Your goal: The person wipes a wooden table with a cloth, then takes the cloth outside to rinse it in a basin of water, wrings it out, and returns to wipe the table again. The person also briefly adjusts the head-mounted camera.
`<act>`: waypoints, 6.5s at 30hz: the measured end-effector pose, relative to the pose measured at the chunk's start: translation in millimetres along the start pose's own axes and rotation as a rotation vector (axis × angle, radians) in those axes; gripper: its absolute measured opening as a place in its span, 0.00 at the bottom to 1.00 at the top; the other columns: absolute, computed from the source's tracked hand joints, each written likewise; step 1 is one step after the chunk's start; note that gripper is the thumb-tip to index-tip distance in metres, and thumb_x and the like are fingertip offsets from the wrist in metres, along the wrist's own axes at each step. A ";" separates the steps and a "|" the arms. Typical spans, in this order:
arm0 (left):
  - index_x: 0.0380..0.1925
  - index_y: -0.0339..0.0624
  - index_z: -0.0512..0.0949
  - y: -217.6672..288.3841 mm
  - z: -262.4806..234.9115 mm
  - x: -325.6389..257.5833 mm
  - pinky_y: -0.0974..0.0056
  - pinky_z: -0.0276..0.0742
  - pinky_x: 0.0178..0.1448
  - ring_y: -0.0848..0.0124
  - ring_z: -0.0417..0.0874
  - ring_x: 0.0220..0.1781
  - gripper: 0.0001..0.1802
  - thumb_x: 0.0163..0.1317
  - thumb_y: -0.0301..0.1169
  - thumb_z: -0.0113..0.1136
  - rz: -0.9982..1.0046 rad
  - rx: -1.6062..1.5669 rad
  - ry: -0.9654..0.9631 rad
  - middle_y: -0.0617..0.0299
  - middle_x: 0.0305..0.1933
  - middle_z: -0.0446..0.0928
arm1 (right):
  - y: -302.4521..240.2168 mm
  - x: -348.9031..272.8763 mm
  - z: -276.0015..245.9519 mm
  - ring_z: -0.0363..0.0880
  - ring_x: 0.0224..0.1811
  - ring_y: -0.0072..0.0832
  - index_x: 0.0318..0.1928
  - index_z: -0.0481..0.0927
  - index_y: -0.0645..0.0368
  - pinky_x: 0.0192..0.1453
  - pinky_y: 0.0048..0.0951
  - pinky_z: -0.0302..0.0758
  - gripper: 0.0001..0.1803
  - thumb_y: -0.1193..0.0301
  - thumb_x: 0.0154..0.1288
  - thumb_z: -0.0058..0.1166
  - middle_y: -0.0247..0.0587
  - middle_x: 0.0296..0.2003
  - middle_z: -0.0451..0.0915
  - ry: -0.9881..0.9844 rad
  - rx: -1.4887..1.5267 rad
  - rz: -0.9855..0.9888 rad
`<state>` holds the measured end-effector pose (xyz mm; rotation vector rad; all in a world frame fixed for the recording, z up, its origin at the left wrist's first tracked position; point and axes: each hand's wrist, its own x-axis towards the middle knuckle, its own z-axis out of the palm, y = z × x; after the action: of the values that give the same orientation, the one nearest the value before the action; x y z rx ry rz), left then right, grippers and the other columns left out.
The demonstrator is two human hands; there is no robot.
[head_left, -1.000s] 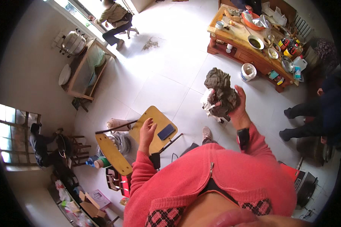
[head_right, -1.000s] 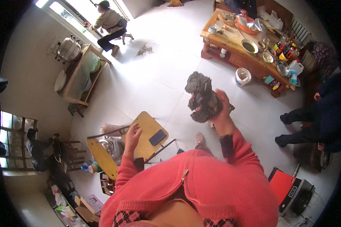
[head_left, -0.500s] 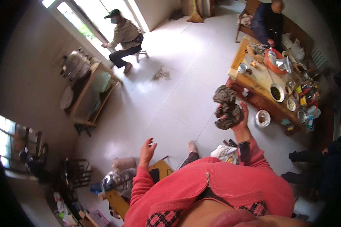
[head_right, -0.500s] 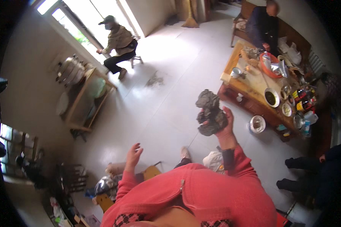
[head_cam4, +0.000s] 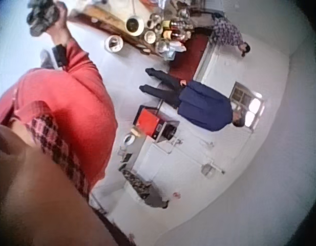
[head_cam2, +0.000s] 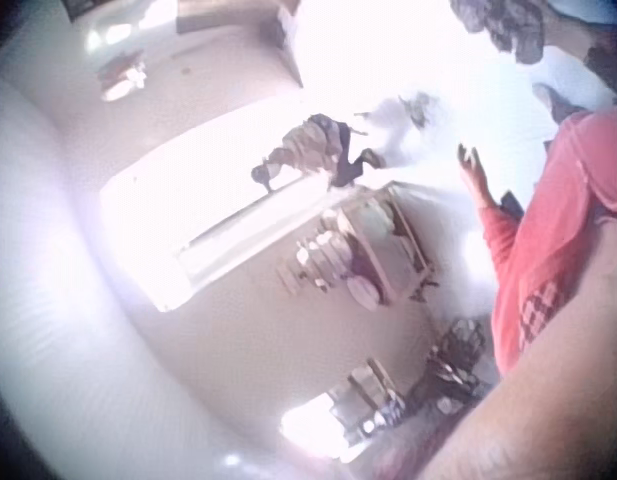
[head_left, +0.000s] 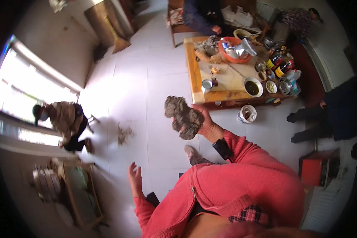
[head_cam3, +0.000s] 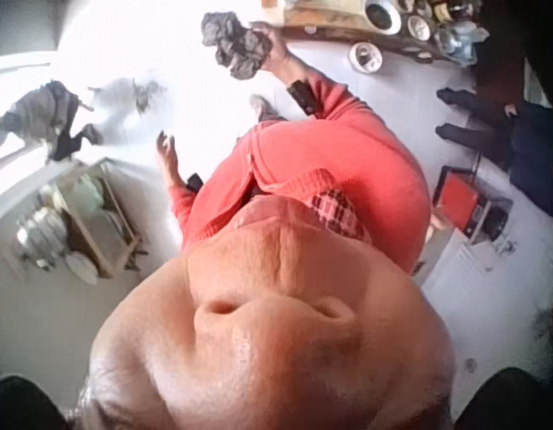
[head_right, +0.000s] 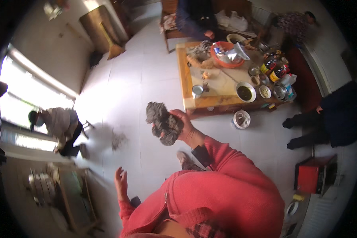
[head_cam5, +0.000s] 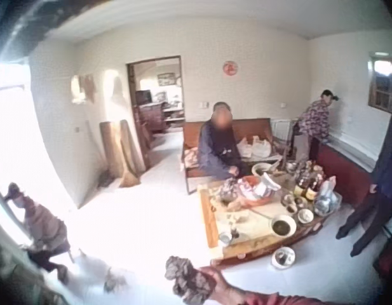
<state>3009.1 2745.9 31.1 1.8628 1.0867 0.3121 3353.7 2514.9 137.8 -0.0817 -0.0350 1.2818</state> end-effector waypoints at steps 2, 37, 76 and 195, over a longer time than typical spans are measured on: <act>0.62 0.40 0.71 5.2 -5.2 50.8 0.61 0.78 0.53 0.62 0.81 0.51 0.26 0.65 0.29 0.61 -0.064 -0.021 -0.052 0.50 0.56 0.78 | -30.2 57.0 3.7 0.78 0.52 0.50 0.63 0.72 0.60 0.45 0.48 0.79 0.31 0.55 0.66 0.45 0.61 0.53 0.77 -0.001 -0.035 0.040; 0.65 0.41 0.68 212.8 -94.8 909.3 0.60 0.80 0.53 0.60 0.83 0.53 0.29 0.64 0.28 0.62 0.046 -0.070 -0.089 0.47 0.60 0.76 | -349.3 818.6 -0.1 0.73 0.56 0.39 0.69 0.64 0.60 0.44 0.37 0.73 0.39 0.46 0.66 0.42 0.50 0.60 0.73 0.083 -0.112 -0.053; 0.63 0.36 0.68 21.4 -639.7 1432.6 0.62 0.79 0.52 0.64 0.83 0.50 0.32 0.61 0.34 0.65 -0.362 -0.219 0.885 0.47 0.57 0.77 | 58.4 1863.0 24.9 0.75 0.52 0.51 0.67 0.66 0.64 0.46 0.42 0.78 0.38 0.49 0.65 0.47 0.63 0.57 0.73 -0.064 -0.276 1.135; 0.66 0.43 0.69 -659.9 -2075.6 2845.6 0.61 0.72 0.57 0.67 0.79 0.56 0.31 0.65 0.40 0.61 -0.570 -0.432 0.329 0.58 0.61 0.74 | 754.7 3529.7 -13.6 0.75 0.54 0.47 0.64 0.70 0.60 0.45 0.43 0.76 0.32 0.57 0.63 0.47 0.59 0.56 0.75 0.346 -0.170 -0.014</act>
<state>3037.5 6329.0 -3.7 1.0867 1.5757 0.4806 3639.0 6110.3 -5.1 -0.4470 0.1525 1.2337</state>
